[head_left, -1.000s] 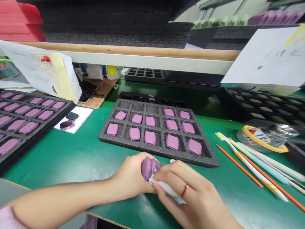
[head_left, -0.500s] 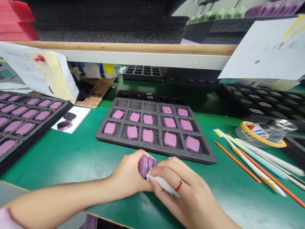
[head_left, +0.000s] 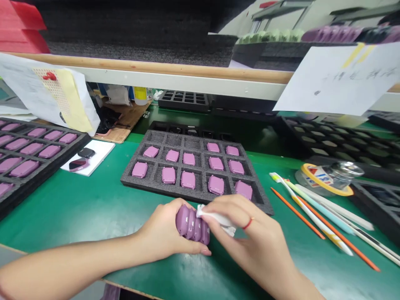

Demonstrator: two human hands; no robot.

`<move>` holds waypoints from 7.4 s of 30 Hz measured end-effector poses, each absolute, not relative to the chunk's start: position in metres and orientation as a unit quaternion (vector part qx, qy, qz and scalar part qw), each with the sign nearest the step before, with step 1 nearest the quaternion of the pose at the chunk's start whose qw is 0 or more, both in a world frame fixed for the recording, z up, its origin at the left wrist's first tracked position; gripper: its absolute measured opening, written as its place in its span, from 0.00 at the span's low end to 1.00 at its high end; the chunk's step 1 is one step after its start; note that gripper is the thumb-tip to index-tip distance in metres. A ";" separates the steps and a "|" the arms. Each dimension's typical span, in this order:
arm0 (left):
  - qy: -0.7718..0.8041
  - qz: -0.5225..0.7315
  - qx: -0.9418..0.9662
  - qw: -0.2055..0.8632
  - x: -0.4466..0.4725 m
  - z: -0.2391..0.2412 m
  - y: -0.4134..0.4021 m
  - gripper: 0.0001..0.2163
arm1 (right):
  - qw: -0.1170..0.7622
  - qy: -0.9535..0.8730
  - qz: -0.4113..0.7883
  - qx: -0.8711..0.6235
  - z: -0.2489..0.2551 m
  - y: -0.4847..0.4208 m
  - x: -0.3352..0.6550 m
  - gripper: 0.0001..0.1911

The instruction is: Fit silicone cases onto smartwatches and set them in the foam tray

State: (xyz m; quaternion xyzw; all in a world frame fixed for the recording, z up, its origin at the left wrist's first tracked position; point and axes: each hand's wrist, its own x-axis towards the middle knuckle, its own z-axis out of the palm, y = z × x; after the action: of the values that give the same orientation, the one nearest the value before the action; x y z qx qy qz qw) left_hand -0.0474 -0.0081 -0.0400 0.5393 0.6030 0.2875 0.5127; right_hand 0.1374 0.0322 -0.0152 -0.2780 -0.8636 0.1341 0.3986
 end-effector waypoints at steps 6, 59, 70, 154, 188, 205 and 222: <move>0.602 0.287 0.539 0.515 -0.048 -0.041 -0.007 0.28 | 0.415 -0.841 0.196 -0.285 -0.011 0.036 0.139 0.05; 0.567 0.288 0.562 0.528 -0.050 -0.046 -0.009 0.22 | 0.339 -0.914 0.145 -0.170 -0.020 0.032 0.123 0.08; 0.564 0.275 0.560 0.541 -0.053 -0.047 -0.004 0.24 | 0.341 -0.915 0.128 -0.173 -0.021 0.031 0.125 0.07; 0.480 0.457 0.554 0.503 -0.059 -0.012 -0.025 0.30 | 0.259 -0.868 0.322 -0.275 -0.014 0.035 0.133 0.54; 0.358 0.381 0.501 0.690 -0.062 -0.010 -0.020 0.27 | 0.430 -0.843 0.264 -0.187 -0.030 0.020 0.116 0.35; 0.340 0.413 0.489 0.689 -0.057 -0.012 -0.024 0.36 | 0.449 -0.820 0.299 -0.192 -0.034 0.020 0.117 0.36; 0.342 0.372 0.461 0.730 -0.067 -0.007 -0.026 0.25 | 0.450 -0.816 0.310 -0.188 -0.037 0.020 0.118 0.51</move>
State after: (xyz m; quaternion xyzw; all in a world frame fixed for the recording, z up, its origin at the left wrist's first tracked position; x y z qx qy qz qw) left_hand -0.0670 -0.0256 -0.0075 0.4610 0.3416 0.3716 0.7298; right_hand 0.1179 0.0200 -0.0369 -0.1877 -0.8161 0.3099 0.4503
